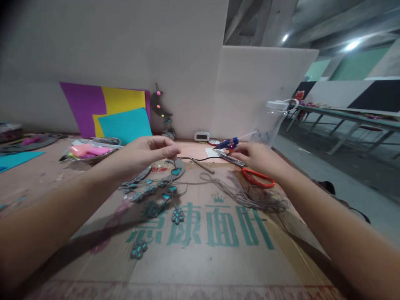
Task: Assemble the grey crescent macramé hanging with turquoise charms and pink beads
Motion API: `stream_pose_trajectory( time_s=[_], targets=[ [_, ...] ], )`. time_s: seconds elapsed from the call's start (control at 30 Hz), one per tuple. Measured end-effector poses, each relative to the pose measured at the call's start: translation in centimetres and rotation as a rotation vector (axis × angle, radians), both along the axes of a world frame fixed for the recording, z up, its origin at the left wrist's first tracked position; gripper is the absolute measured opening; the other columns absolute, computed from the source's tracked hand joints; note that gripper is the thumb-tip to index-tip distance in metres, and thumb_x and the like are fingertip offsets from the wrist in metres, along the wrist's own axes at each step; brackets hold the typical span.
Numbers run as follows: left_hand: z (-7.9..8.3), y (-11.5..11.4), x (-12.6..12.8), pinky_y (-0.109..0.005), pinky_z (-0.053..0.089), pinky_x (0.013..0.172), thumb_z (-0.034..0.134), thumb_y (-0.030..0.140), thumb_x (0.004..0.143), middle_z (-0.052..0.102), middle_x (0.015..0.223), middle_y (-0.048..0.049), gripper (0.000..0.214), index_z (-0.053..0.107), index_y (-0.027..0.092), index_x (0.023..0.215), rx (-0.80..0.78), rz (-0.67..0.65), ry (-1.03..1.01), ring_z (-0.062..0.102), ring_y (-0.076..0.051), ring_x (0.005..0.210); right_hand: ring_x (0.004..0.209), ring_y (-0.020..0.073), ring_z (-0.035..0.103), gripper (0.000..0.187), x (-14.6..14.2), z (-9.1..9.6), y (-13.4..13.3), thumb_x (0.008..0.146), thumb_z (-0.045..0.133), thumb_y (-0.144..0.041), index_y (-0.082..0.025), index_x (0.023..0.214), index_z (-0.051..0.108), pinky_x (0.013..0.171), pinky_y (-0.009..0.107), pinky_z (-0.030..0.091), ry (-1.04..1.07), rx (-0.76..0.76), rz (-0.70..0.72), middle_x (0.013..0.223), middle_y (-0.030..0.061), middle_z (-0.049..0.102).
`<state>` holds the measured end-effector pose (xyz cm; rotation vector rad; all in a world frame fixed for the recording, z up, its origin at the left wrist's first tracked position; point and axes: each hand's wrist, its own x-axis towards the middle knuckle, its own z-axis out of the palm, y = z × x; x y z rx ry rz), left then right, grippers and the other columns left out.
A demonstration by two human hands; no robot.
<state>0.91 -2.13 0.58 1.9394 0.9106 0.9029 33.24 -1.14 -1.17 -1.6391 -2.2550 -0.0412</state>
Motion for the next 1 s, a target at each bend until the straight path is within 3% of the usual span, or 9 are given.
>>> stream_pose_trajectory(
  time_s=[0.1, 0.2, 0.3, 0.37, 0.47, 0.57, 0.7, 0.83, 1.0],
  targets=[
    [-0.3, -0.2, 0.4, -0.031, 0.046, 0.082, 0.068, 0.046, 0.082, 0.071, 0.088, -0.0034, 0.030, 0.068, 0.017, 0.090, -0.014, -0.050, -0.028, 0.064, -0.018, 0.087, 0.101, 0.0252, 0.068, 0.037, -4.7, 0.1, -2.4, 0.095, 0.047, -0.046, -0.024, 0.109, 0.073, 0.088, 0.036, 0.051, 0.136, -0.067, 0.107, 0.112, 0.0056, 0.074],
    [-1.1, 0.1, 0.8, -0.030, 0.047, 0.081, 0.068, 0.044, 0.081, 0.071, 0.088, -0.0037, 0.028, 0.069, 0.017, 0.089, -0.059, -0.131, 0.001, 0.064, -0.018, 0.086, 0.106, 0.0238, 0.066, 0.035, -7.5, -1.2, -3.8, 0.093, 0.053, -0.041, -0.025, 0.120, 0.068, 0.093, 0.036, 0.050, 0.129, -0.120, 0.264, 0.119, 0.0066, 0.071],
    [-2.8, 0.7, 1.2, -0.029, 0.048, 0.082, 0.067, 0.046, 0.082, 0.072, 0.089, -0.0028, 0.028, 0.069, 0.019, 0.088, -0.121, -0.228, 0.069, 0.066, -0.018, 0.088, 0.111, 0.0271, 0.063, 0.033, -7.6, -3.1, -3.6, 0.090, 0.058, -0.037, -0.024, 0.119, 0.068, 0.095, 0.040, 0.049, 0.036, -0.081, 0.307, 0.120, 0.0098, 0.070],
    [-4.2, 1.3, 1.5, -0.030, 0.048, 0.082, 0.064, 0.045, 0.083, 0.074, 0.091, -0.0028, 0.027, 0.071, 0.020, 0.093, -0.124, -0.221, 0.185, 0.067, -0.020, 0.090, 0.111, 0.0288, 0.063, 0.030, -6.8, -4.3, -2.8, 0.090, 0.058, -0.035, -0.023, 0.115, 0.069, 0.094, 0.042, 0.049, -0.022, -0.063, 0.286, 0.119, 0.0109, 0.070],
    [-5.4, 1.9, 1.7, -0.032, 0.046, 0.086, 0.060, 0.034, 0.085, 0.074, 0.105, -0.0054, 0.026, 0.072, 0.021, 0.103, 0.128, -0.062, 0.421, 0.066, -0.024, 0.099, 0.111, 0.0286, 0.062, 0.028, -5.9, -5.5, -1.6, 0.089, 0.058, -0.030, -0.022, 0.114, 0.068, 0.094, 0.042, 0.049, -0.087, -0.024, 0.280, 0.120, 0.0109, 0.068],
    [-4.5, 2.1, 1.2, -0.032, 0.043, 0.087, 0.054, 0.025, 0.086, 0.073, 0.113, -0.0078, 0.030, 0.072, 0.019, 0.109, 0.375, 0.077, 0.518, 0.064, -0.025, 0.103, 0.112, 0.0280, 0.061, 0.027, -5.9, -6.0, -1.3, 0.089, 0.056, -0.028, -0.022, 0.114, 0.067, 0.095, 0.041, 0.048, -0.121, 0.020, 0.301, 0.121, 0.0107, 0.067],
    [-2.0, 1.7, -0.5, -0.028, 0.041, 0.076, 0.059, 0.030, 0.084, 0.075, 0.094, -0.0050, 0.023, 0.076, 0.020, 0.096, 0.295, 0.118, 0.513, 0.064, -0.022, 0.084, 0.108, 0.0287, 0.062, 0.027, -6.1, -6.1, -1.7, 0.092, 0.053, -0.033, -0.020, 0.111, 0.066, 0.091, 0.042, 0.049, -0.124, 0.015, 0.288, 0.116, 0.0116, 0.068],
    [-1.3, 0.1, -2.9, -0.027, 0.035, 0.065, 0.068, 0.036, 0.078, 0.073, 0.081, -0.0010, 0.016, 0.079, 0.027, 0.086, 0.170, -0.017, 0.602, 0.061, -0.020, 0.069, 0.112, 0.0302, 0.059, 0.032, -5.6, -6.7, -1.2, 0.090, 0.055, -0.040, -0.021, 0.115, 0.065, 0.094, 0.044, 0.047, -0.148, 0.016, 0.278, 0.120, 0.0115, 0.065],
    [-2.9, -3.9, -4.7, -0.029, 0.033, 0.059, 0.079, 0.043, 0.068, 0.074, 0.087, -0.0003, 0.025, 0.077, 0.033, 0.091, -0.020, -0.262, 0.812, 0.062, -0.023, 0.073, 0.100, 0.0278, 0.061, 0.028, -4.7, -8.0, 0.4, 0.091, 0.051, -0.043, -0.021, 0.097, 0.068, 0.085, 0.040, 0.047, -0.128, -0.014, 0.216, 0.109, 0.0110, 0.067]
  ],
)
